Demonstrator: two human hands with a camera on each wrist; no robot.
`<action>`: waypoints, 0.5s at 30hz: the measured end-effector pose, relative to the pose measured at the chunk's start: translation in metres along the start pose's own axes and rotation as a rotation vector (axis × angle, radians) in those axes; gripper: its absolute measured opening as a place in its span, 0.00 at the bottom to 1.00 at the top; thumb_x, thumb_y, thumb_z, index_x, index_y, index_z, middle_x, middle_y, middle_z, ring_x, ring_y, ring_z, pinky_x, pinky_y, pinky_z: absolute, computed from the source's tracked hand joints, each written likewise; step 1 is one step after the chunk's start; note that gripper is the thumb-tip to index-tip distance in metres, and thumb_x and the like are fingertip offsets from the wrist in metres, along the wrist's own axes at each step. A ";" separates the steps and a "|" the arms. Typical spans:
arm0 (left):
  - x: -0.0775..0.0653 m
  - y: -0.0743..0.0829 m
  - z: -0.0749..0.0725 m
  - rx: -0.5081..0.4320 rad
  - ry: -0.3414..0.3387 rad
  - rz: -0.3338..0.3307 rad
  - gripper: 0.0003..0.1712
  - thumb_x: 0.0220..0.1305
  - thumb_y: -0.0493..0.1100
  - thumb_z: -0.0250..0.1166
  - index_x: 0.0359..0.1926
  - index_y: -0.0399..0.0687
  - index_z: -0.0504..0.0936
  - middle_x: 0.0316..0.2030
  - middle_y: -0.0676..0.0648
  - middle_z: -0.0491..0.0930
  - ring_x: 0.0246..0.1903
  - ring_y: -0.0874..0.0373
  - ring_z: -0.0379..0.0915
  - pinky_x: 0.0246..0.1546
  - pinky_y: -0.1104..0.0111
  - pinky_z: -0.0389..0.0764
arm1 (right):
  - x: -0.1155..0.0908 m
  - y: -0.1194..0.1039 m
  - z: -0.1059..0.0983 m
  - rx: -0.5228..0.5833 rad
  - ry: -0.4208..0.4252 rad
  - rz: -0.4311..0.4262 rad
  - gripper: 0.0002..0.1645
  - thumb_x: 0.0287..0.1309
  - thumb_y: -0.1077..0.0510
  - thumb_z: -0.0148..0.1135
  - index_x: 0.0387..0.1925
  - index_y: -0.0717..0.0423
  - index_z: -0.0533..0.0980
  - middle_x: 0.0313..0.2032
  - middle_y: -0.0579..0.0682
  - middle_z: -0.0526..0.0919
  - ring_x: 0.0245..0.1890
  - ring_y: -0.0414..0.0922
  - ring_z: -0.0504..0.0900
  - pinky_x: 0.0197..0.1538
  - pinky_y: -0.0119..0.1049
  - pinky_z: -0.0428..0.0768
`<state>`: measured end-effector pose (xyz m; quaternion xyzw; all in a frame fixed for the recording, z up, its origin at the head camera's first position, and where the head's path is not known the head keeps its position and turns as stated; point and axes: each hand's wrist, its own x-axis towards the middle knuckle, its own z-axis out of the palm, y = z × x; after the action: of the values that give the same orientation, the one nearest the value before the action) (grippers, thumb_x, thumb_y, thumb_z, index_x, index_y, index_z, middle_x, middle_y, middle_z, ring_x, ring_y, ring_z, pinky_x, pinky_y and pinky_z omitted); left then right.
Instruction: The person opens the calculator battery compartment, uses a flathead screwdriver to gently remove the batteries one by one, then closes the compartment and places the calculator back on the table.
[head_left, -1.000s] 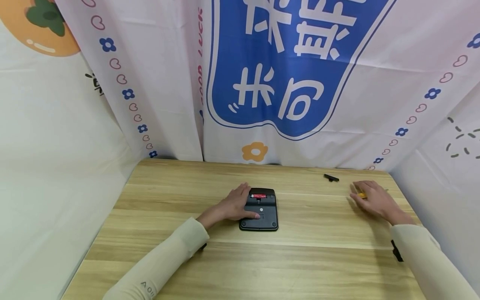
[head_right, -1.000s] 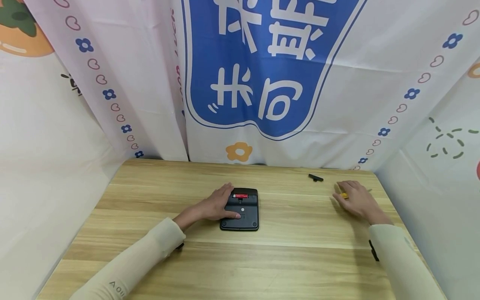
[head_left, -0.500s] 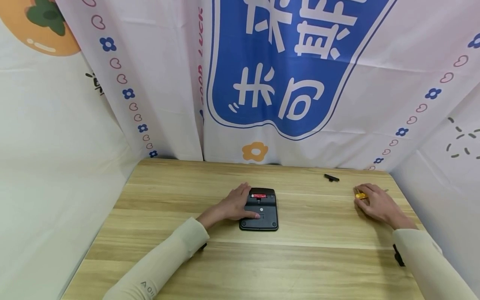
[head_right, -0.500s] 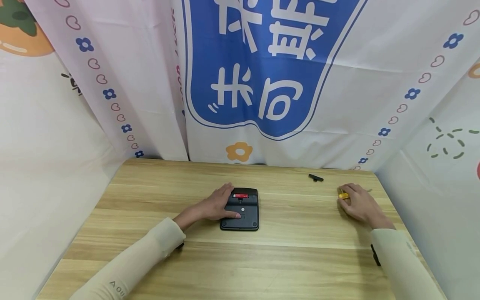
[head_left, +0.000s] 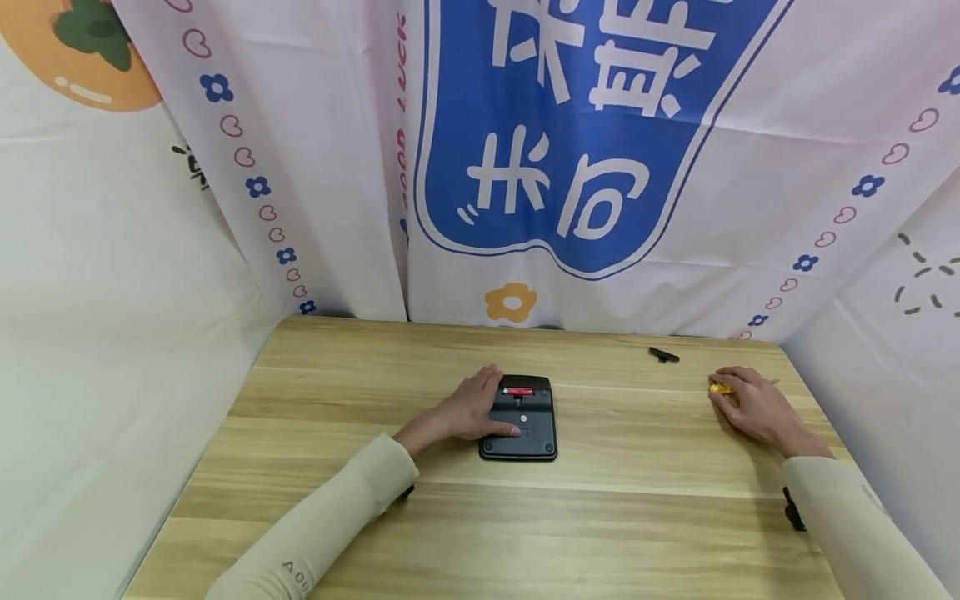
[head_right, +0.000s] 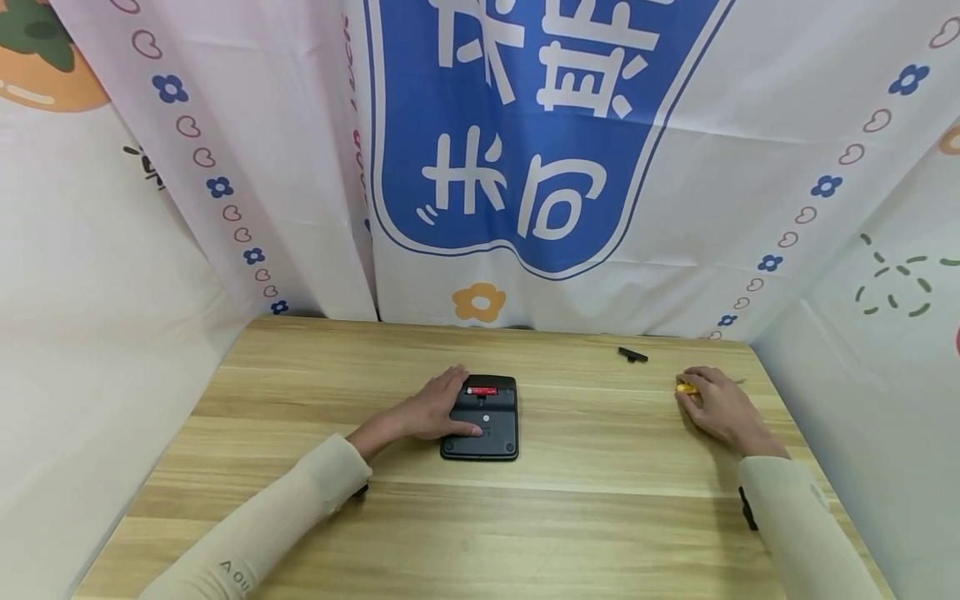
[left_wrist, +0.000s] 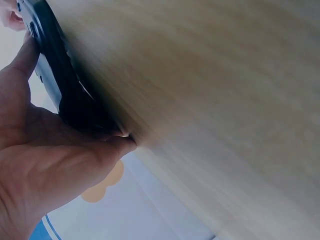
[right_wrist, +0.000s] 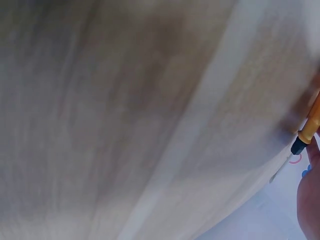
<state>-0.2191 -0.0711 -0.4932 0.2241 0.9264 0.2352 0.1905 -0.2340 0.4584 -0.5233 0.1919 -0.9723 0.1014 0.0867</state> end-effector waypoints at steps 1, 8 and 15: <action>0.000 0.000 0.000 0.001 -0.001 0.000 0.63 0.67 0.67 0.70 0.84 0.35 0.49 0.84 0.36 0.44 0.84 0.44 0.39 0.83 0.49 0.46 | 0.000 0.000 0.000 0.000 0.007 -0.003 0.23 0.70 0.57 0.68 0.58 0.69 0.81 0.59 0.69 0.80 0.59 0.69 0.77 0.60 0.69 0.75; 0.000 0.000 0.000 0.007 -0.003 -0.002 0.63 0.68 0.67 0.70 0.84 0.36 0.49 0.84 0.36 0.44 0.84 0.44 0.39 0.83 0.49 0.45 | 0.002 0.001 0.001 0.024 0.026 0.013 0.18 0.73 0.58 0.66 0.55 0.69 0.83 0.57 0.68 0.81 0.58 0.69 0.79 0.59 0.69 0.76; 0.000 0.000 0.000 0.005 0.003 -0.003 0.63 0.67 0.67 0.71 0.84 0.36 0.49 0.84 0.36 0.45 0.84 0.44 0.39 0.83 0.49 0.46 | 0.002 0.001 0.001 0.047 0.061 -0.027 0.16 0.73 0.62 0.65 0.55 0.70 0.83 0.55 0.69 0.82 0.56 0.69 0.80 0.57 0.69 0.77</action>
<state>-0.2192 -0.0709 -0.4928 0.2229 0.9275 0.2331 0.1889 -0.2360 0.4589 -0.5241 0.2040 -0.9638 0.1289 0.1132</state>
